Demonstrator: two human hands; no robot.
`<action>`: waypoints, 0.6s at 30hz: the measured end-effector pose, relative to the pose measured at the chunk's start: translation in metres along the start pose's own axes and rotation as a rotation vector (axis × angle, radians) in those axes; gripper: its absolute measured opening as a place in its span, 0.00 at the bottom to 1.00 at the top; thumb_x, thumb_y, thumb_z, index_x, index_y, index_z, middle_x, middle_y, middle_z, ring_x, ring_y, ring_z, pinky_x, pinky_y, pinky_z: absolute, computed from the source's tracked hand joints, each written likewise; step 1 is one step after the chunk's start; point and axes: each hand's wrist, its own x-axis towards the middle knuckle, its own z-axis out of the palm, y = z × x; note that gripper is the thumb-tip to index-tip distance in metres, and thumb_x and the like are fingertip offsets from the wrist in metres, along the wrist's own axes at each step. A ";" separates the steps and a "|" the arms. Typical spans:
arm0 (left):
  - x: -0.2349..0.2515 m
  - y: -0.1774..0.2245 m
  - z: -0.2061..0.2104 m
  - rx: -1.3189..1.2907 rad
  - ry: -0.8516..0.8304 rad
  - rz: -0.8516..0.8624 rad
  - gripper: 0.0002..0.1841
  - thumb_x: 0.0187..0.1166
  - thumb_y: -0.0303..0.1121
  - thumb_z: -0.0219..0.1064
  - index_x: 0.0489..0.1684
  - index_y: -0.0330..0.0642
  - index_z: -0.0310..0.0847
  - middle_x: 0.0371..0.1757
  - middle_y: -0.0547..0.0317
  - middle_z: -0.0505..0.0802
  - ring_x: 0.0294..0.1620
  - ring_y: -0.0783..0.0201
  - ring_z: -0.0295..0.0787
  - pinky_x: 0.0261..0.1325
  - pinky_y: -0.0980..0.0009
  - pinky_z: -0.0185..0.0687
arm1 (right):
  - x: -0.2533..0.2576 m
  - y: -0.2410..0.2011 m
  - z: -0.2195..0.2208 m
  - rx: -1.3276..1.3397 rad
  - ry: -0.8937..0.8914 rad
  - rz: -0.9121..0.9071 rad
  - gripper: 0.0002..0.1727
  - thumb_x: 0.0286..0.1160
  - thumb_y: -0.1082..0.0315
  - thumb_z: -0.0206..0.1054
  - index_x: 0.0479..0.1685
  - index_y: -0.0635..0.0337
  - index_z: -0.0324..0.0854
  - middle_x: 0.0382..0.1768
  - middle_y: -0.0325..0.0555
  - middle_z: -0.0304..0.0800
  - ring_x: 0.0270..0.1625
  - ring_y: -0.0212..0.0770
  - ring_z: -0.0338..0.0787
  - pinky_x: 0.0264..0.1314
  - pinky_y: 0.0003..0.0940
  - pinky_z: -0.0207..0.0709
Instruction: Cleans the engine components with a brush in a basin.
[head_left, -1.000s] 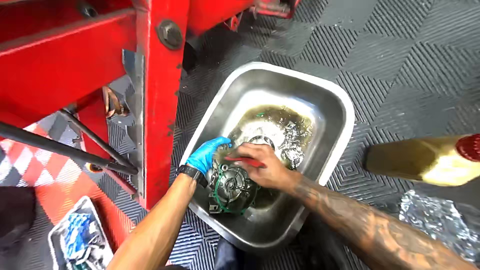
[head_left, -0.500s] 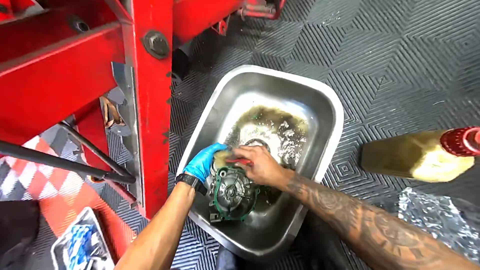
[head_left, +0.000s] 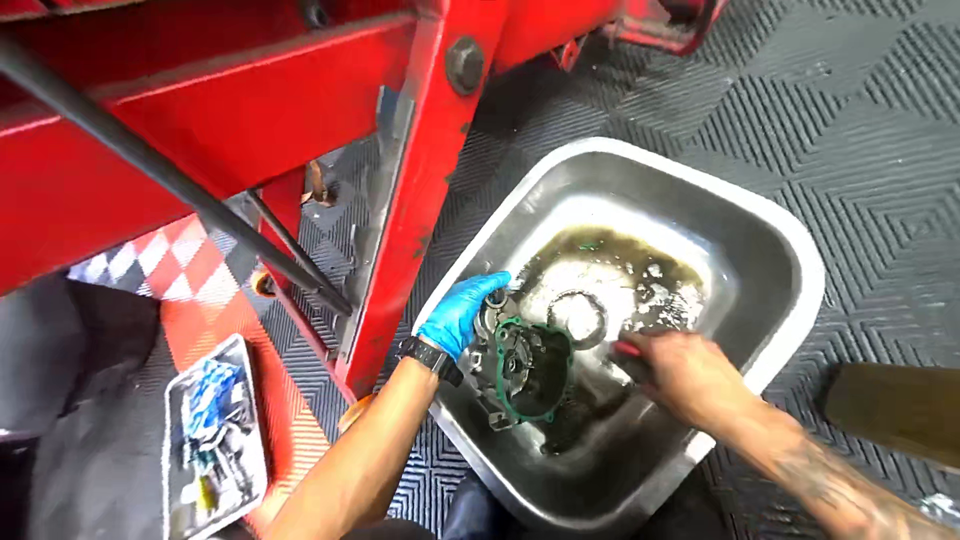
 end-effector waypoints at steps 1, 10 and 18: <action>-0.007 0.008 -0.001 -0.004 0.004 0.033 0.21 0.79 0.46 0.71 0.62 0.43 0.84 0.48 0.52 0.92 0.47 0.59 0.90 0.50 0.58 0.88 | 0.001 0.001 -0.005 0.023 0.116 -0.001 0.11 0.66 0.62 0.76 0.47 0.46 0.89 0.35 0.47 0.92 0.35 0.57 0.93 0.33 0.62 0.84; -0.021 0.039 0.003 -0.065 0.079 0.263 0.29 0.72 0.45 0.79 0.67 0.40 0.77 0.49 0.50 0.94 0.48 0.59 0.93 0.54 0.60 0.90 | -0.001 0.008 0.015 -0.086 -0.057 0.075 0.08 0.72 0.59 0.70 0.44 0.48 0.87 0.32 0.52 0.91 0.39 0.60 0.93 0.37 0.63 0.82; -0.029 0.044 0.019 0.099 0.128 0.245 0.29 0.71 0.49 0.79 0.66 0.42 0.78 0.49 0.52 0.93 0.47 0.60 0.92 0.49 0.60 0.90 | 0.024 -0.059 -0.006 0.531 0.390 -0.433 0.08 0.74 0.67 0.74 0.50 0.49 0.91 0.44 0.34 0.94 0.43 0.32 0.93 0.47 0.39 0.90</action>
